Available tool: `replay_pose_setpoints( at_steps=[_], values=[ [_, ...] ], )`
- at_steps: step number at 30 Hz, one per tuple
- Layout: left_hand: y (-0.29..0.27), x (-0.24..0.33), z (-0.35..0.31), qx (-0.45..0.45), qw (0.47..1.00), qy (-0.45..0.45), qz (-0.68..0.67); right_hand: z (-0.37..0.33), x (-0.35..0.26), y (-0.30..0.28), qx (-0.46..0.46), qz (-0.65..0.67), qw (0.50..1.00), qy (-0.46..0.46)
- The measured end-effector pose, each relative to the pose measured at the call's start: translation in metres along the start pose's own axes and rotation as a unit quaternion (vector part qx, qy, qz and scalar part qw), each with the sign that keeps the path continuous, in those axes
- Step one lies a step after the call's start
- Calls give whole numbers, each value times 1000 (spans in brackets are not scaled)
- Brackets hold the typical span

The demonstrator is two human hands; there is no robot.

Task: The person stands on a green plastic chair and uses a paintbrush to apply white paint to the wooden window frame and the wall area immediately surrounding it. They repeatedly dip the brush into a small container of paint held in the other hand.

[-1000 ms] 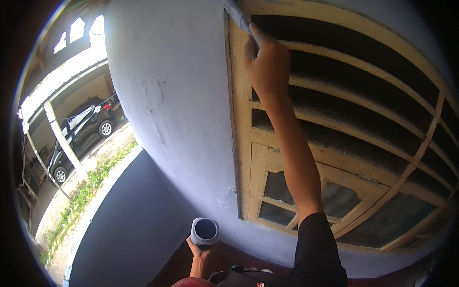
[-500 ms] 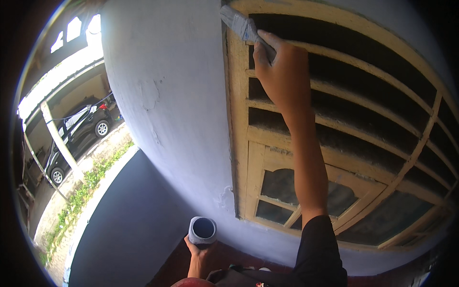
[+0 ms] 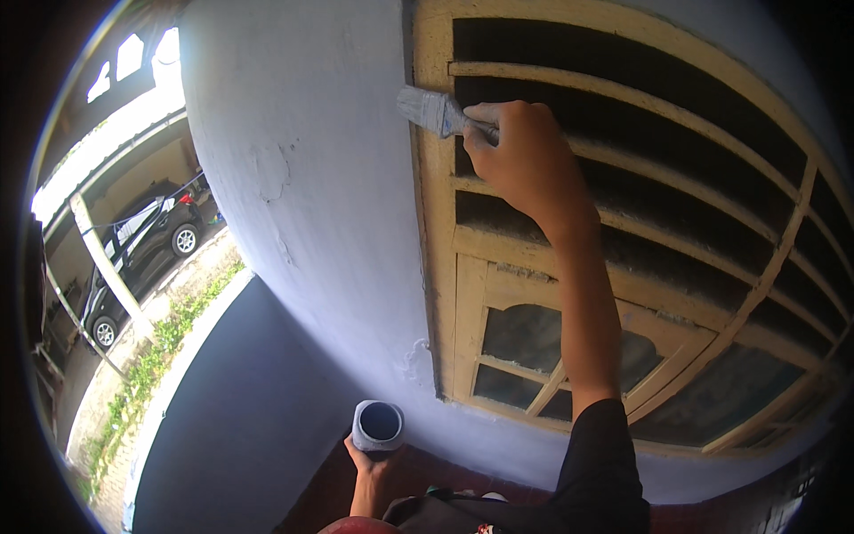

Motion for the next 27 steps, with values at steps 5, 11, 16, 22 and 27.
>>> replay_pose_setpoints(
  at_steps=[5,11,16,22,27],
  values=[
    [12,1,-6,16,999,-14,-31,10,-6,-19,-10,3,1000,8],
    [31,-4,-12,29,999,-1,-23,67,-17,-15,186,-33,976,-110],
    [27,-3,-6,26,997,-28,-62,88,-39,-29,119,-162,973,-112],
    [26,1,1,23,997,-53,-55,59,-64,-34,-113,-234,965,-18],
    [1,4,25,-25,996,-64,-52,81,-68,-41,-58,-205,976,-49]
  ],
)
Point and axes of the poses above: each hand's wrist, its own z-axis towards the middle knuckle, its own y-axis out of the palm, x = y × z, the point moved 2 cm from there along z, towards the middle knuckle, and after that the axes turned 7 degrees about -z, right-handed, at the moved point
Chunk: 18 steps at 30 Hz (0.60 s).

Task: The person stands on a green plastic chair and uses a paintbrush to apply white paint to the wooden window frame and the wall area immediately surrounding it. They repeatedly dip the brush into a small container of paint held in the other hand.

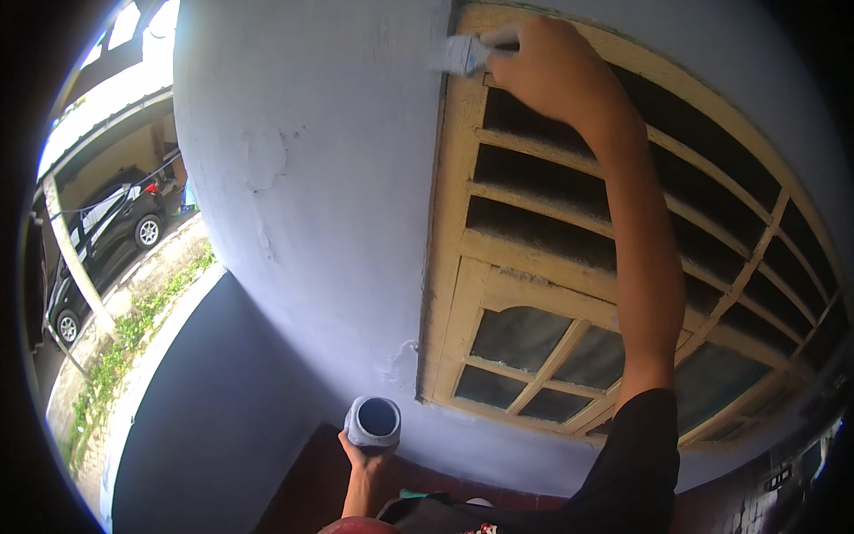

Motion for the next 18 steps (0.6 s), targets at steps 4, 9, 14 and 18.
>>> replay_pose_setpoints(
  at_steps=[4,9,14,18],
  values=[
    [-7,-3,8,-2,999,-33,-7,27,6,-14,162,-15,987,-15],
    [-6,-3,6,19,999,-32,-3,9,-27,-13,29,-31,999,30],
    [-14,2,5,25,998,-40,-32,-21,-35,19,-137,-80,987,11],
    [-25,3,4,26,999,-29,-23,-14,-19,15,3,-34,999,23]
  ],
)
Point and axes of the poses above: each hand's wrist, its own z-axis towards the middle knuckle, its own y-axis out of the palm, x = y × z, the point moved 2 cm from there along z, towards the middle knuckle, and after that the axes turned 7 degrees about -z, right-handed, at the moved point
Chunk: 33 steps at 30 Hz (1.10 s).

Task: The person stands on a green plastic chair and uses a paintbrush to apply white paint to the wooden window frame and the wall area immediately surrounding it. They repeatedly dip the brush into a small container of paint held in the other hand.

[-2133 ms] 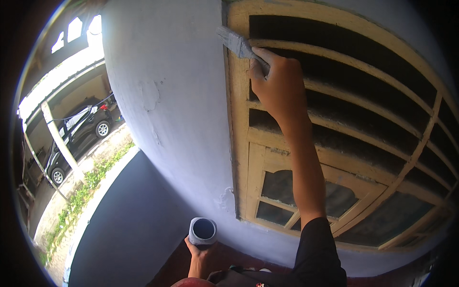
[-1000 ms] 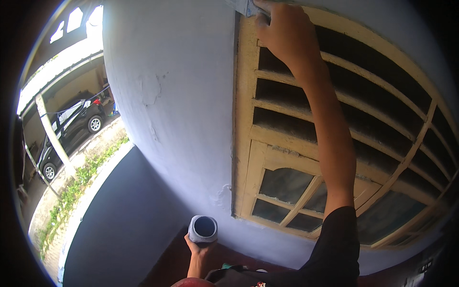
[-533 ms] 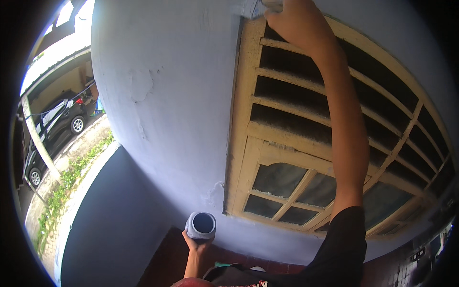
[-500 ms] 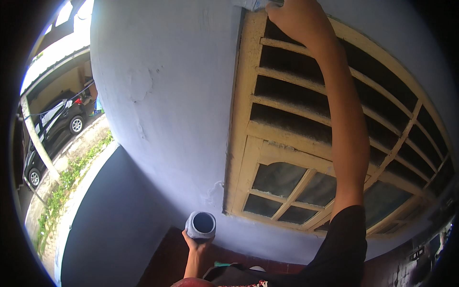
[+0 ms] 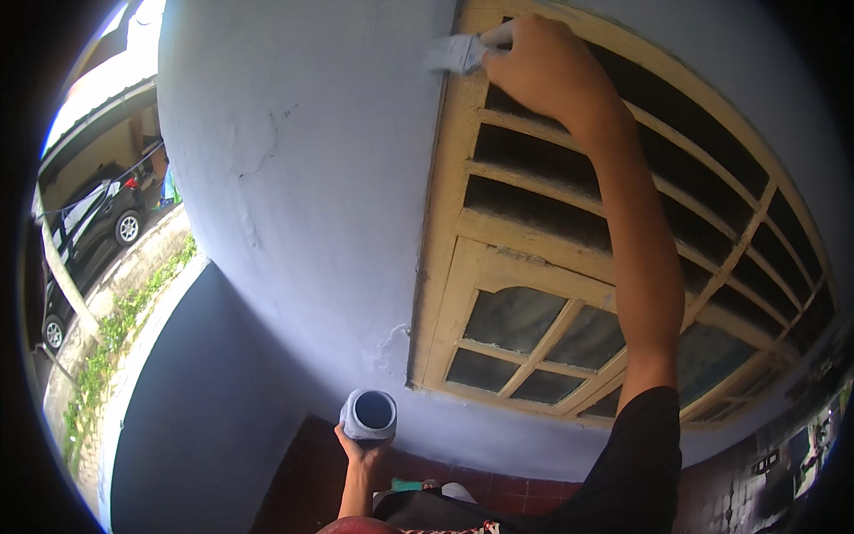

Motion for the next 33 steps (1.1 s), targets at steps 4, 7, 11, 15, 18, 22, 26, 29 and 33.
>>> replay_pose_setpoints(
  at_steps=[4,7,11,15,18,22,26,29,33],
  values=[
    [-1,4,-3,-4,1000,-3,-7,21,10,-4,155,43,987,-9],
    [1,8,-10,-1,1000,5,1,25,12,5,215,45,975,13],
    [6,16,-16,-7,999,26,20,10,0,4,52,30,994,88],
    [10,20,-20,-1,1000,22,5,2,-11,14,-13,26,1000,-3],
    [7,23,-20,0,1000,26,9,13,-25,17,-6,4,1000,-20],
    [5,18,-20,-15,1000,16,-16,47,-50,-11,40,-18,999,2],
    [-3,15,-19,-16,1000,14,-7,64,-63,-23,91,-60,994,29],
    [-6,15,-19,19,999,15,-34,44,-91,-33,-77,-106,991,2],
    [-22,22,-9,4,999,23,-30,31,-103,-35,-49,-92,994,-20]
  ],
)
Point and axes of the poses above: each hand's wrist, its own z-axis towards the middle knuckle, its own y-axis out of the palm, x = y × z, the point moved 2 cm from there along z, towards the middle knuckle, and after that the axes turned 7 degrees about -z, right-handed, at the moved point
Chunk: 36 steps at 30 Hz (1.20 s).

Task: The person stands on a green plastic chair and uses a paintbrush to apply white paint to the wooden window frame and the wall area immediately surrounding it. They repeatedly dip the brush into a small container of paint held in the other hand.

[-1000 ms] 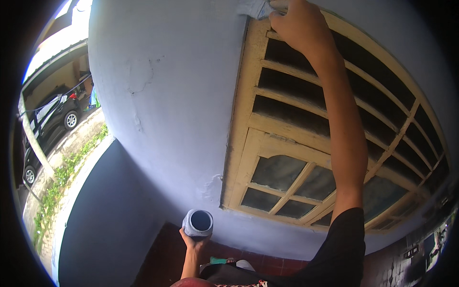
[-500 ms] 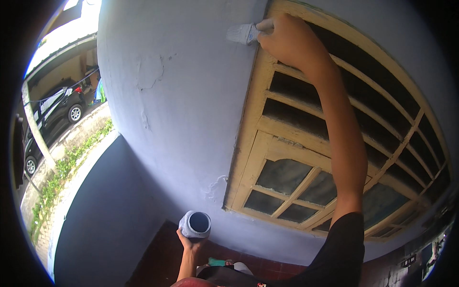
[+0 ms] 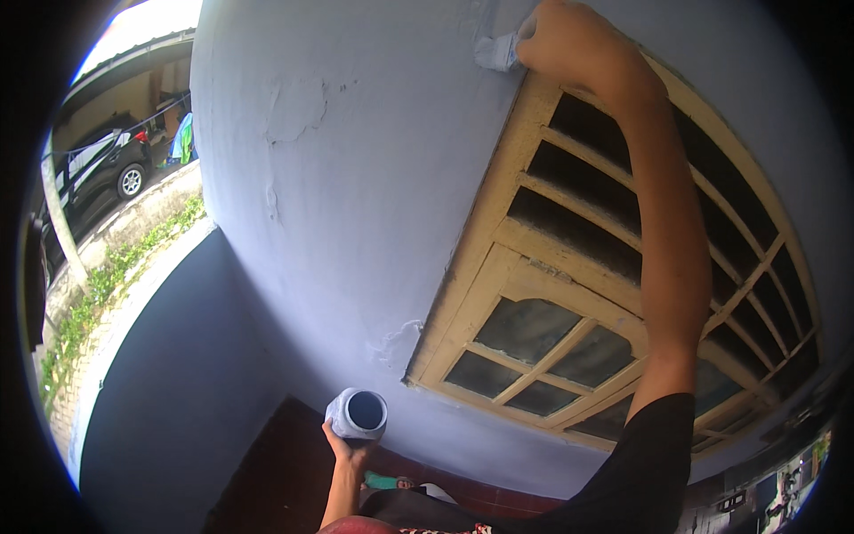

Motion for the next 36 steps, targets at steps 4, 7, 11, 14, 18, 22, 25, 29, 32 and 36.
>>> replay_pose_setpoints(
  at_steps=[4,7,11,14,18,22,25,29,32,36],
  values=[
    [6,-3,-2,4,1000,-2,19,40,33,7,102,34,992,62],
    [14,-4,-8,-2,1000,-3,14,44,30,7,119,31,987,102],
    [17,3,-14,18,999,24,24,24,-2,15,-75,5,997,12],
    [8,12,-9,-12,1000,21,-7,39,3,37,-131,20,991,-28],
    [0,17,-9,-20,999,23,13,68,24,18,13,36,999,17],
    [0,7,-11,22,999,18,36,75,27,11,183,-30,981,48],
    [-7,15,-8,6,1000,26,17,72,22,27,109,-61,990,70],
    [-6,25,-14,1,999,42,3,38,-8,22,-101,-96,989,49],
    [-8,28,-16,2,999,44,9,39,-1,20,-194,-105,975,9],
    [-13,11,-9,-12,1000,-2,-1,65,50,6,-7,3,999,40]
  ],
)
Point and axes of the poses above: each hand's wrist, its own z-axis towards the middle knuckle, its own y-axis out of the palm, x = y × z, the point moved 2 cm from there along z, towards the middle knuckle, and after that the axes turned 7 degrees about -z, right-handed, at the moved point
